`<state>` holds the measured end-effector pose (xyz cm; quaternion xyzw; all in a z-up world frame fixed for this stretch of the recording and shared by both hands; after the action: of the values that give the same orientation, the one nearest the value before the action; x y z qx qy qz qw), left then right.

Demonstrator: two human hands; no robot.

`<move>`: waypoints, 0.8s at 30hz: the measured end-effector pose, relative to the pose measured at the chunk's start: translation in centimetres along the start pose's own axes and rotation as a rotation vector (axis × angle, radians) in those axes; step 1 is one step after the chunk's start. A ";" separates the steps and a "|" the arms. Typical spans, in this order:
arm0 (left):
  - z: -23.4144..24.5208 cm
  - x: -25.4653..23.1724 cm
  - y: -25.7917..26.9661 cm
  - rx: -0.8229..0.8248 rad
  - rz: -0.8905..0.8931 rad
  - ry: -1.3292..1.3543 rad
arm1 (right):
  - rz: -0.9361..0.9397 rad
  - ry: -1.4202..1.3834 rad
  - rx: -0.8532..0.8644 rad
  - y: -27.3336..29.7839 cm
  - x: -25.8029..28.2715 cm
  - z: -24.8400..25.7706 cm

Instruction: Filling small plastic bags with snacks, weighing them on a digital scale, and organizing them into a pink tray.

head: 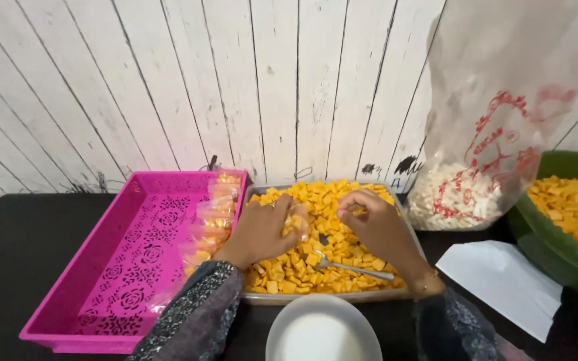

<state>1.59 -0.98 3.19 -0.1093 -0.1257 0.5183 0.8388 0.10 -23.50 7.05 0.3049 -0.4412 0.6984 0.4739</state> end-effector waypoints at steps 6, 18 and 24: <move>-1.7 0.9 0.1 -0.030 -0.045 -0.032 | -0.074 -0.066 0.033 0.1 0.4 -0.2; 0.1 0.1 1.1 -0.176 -0.032 -0.003 | -0.088 -0.107 0.090 -0.4 -1.7 -1.0; -0.5 0.6 0.9 -0.140 0.004 0.094 | -0.096 -0.089 0.114 -0.6 -3.0 -1.6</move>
<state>1.25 -0.12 2.45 -0.1924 -0.1219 0.5042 0.8330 1.78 -23.12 4.04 0.3828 -0.4061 0.6848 0.4686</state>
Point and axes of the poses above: each hand's wrist, its own y-axis away from the middle knuckle, its own z-axis out of the back of the hand, x = y × z, the point moved 3 cm from there along -y, towards the middle knuckle, and after that the axes turned 15 degrees about -y, right-handed, at the moved point
